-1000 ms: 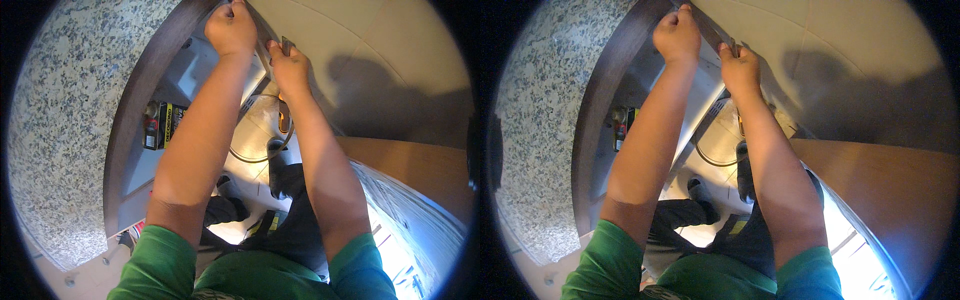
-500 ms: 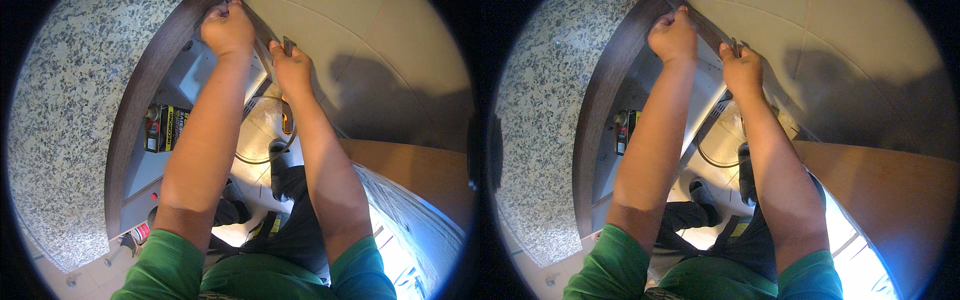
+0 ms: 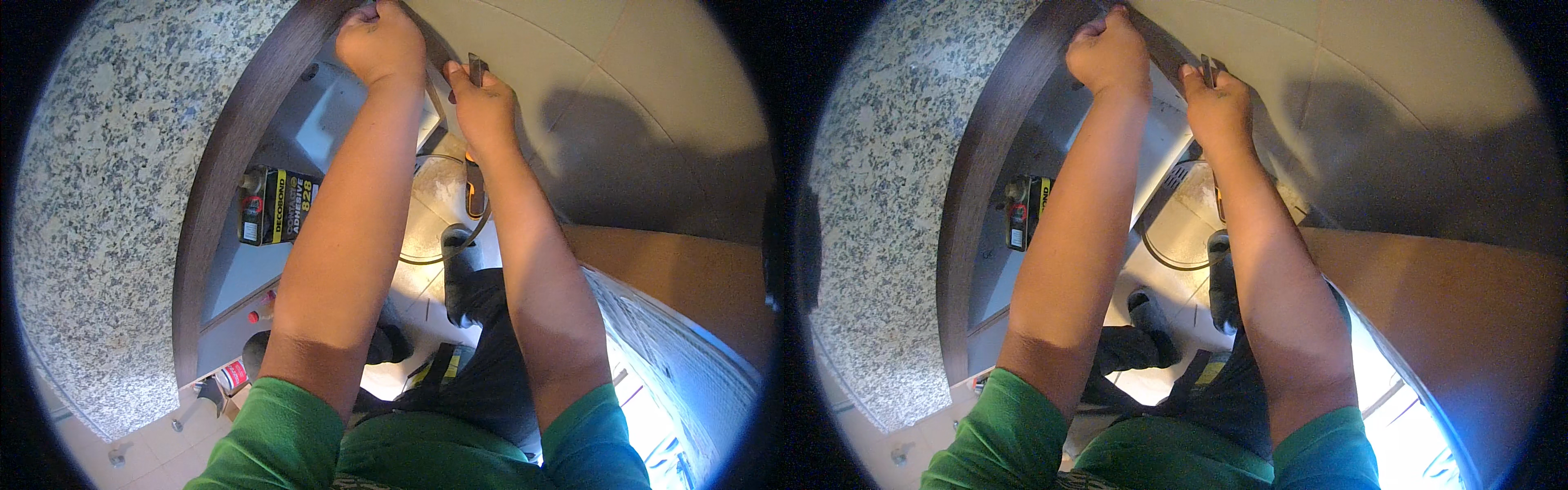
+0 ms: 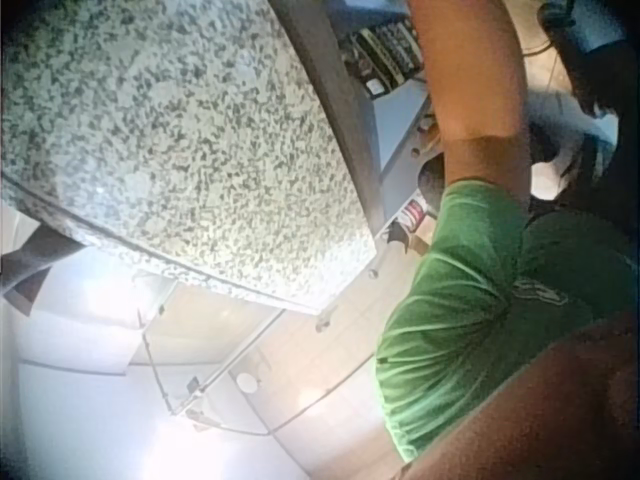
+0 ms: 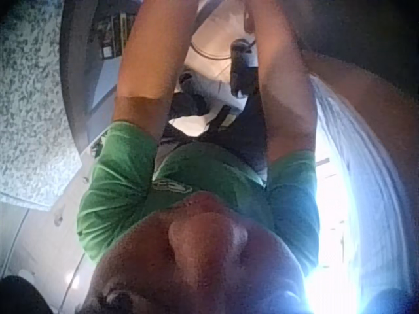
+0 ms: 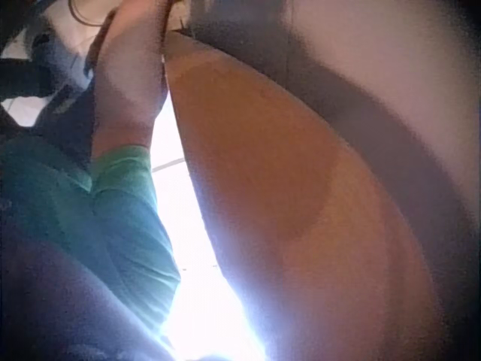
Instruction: The person cuts a wooden trim piece with a utility knife, fits it along the curved edge of a granite countertop, and secures it using a hammer and nails. The person also uses a screwdriver and a metal ruler during the process.
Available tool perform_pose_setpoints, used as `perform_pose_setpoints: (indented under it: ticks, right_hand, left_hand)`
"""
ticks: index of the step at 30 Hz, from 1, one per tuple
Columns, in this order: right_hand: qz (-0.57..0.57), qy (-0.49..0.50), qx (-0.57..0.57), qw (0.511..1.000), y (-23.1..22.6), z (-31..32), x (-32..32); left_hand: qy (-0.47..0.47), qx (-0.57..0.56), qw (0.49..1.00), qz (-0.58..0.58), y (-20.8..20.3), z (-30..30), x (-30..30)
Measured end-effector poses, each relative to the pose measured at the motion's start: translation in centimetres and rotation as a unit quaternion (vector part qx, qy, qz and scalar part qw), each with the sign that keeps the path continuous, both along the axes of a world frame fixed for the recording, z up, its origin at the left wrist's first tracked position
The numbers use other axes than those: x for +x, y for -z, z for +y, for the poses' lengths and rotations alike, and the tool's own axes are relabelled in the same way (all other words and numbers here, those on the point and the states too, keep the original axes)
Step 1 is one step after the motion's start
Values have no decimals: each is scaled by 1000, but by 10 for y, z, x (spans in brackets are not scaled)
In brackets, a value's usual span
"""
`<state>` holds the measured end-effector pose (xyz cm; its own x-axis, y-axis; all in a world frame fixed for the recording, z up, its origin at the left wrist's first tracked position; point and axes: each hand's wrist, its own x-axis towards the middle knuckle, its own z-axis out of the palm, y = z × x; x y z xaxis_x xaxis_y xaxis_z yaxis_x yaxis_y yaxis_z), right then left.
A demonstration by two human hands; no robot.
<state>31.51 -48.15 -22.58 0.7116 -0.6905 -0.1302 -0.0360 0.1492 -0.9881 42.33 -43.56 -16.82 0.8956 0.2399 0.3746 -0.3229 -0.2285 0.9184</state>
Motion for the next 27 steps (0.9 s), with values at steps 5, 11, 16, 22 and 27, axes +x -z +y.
perform_pose_setpoints:
  ticks: [5,11,16,22,27]
  right_hand:
    - [6,6,-1,1000,-5,0,-1]
    - [-4,9,-20,1000,1,0,3]
    - [2,4,-14,1000,-8,2,-2]
    - [-6,-1,14,1000,-10,4,-2]
    - [-1,-4,23,1000,-7,1,-3]
  left_hand:
    - [-39,-41,995,81,-10,-8,-9]
    - [1,-93,993,70,0,-10,-1]
    - [-19,-53,996,69,4,-7,4]
    - [18,-96,995,26,12,-4,17]
    - [49,-126,988,79,6,-6,7]
